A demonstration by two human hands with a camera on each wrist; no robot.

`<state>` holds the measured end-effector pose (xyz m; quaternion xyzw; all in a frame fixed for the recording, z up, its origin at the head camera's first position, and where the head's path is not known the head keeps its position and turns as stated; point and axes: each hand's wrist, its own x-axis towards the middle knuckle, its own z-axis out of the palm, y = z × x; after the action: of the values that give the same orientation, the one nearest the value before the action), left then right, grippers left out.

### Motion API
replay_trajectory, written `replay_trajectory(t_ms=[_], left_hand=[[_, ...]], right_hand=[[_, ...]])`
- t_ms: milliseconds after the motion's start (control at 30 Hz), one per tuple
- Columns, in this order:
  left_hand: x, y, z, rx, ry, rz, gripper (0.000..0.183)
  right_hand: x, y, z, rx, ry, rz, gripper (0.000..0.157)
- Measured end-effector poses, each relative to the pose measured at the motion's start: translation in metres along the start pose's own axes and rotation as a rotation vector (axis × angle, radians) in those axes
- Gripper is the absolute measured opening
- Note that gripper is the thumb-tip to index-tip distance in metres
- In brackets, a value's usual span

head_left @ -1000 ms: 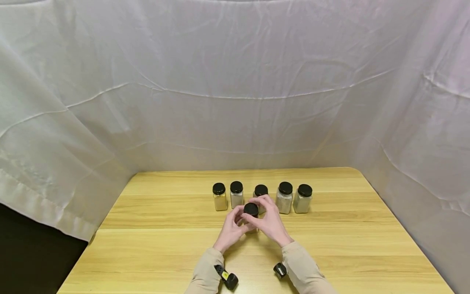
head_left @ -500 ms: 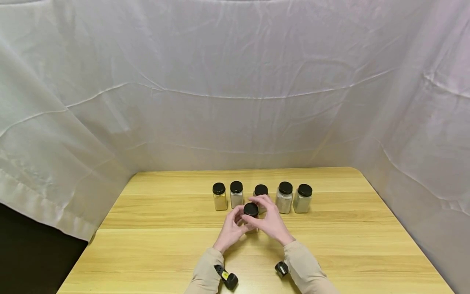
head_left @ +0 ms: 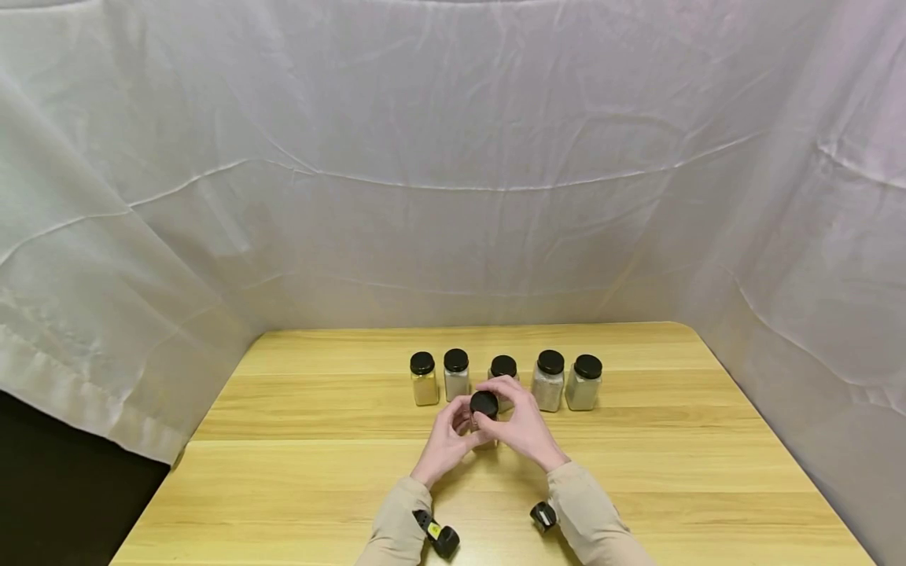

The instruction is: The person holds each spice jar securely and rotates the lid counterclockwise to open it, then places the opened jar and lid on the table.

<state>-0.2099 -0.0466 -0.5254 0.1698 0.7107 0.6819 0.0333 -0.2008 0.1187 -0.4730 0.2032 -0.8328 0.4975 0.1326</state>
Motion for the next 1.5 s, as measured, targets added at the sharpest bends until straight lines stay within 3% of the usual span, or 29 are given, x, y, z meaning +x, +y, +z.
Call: replay_trajectory(t_ms=[167,300,500,667,867,1100,1300,1500], left_hand=[[0.0001,-0.0005,-0.0001,0.005,-0.001,0.015,0.048],[-0.0006,0.0009,-0.0001,0.005,0.0,-0.016,0.049],[-0.0013,0.0019,0.0003,-0.002,0.004,-0.03,0.048],[-0.0006,0.0008,0.0003,-0.001,0.001,-0.027,0.049],[-0.001,0.0016,0.0002,0.006,-0.001,-0.033,0.049],[0.0001,0.0006,0.0003,0.015,0.003,-0.023,0.049],[-0.0008,0.0012,0.0002,0.011,0.001,-0.043,0.048],[-0.0012,0.0018,0.0,-0.002,0.0,-0.039,0.048]], right_hand=[[-0.0009,-0.0005,0.0,0.011,-0.02,0.014,0.047],[-0.0013,-0.0017,0.0016,0.003,0.016,0.052,0.05],[-0.0006,-0.0031,0.0028,-0.02,0.067,0.079,0.048],[0.0001,-0.0041,0.0018,-0.033,0.07,0.049,0.043],[0.0004,-0.0048,-0.0011,-0.023,0.013,0.024,0.038],[-0.0005,-0.0008,-0.0021,-0.003,-0.029,0.013,0.048],[-0.001,-0.0015,0.0006,-0.039,0.032,0.073,0.052],[-0.0004,-0.0026,0.0021,-0.097,0.076,0.04,0.045]])
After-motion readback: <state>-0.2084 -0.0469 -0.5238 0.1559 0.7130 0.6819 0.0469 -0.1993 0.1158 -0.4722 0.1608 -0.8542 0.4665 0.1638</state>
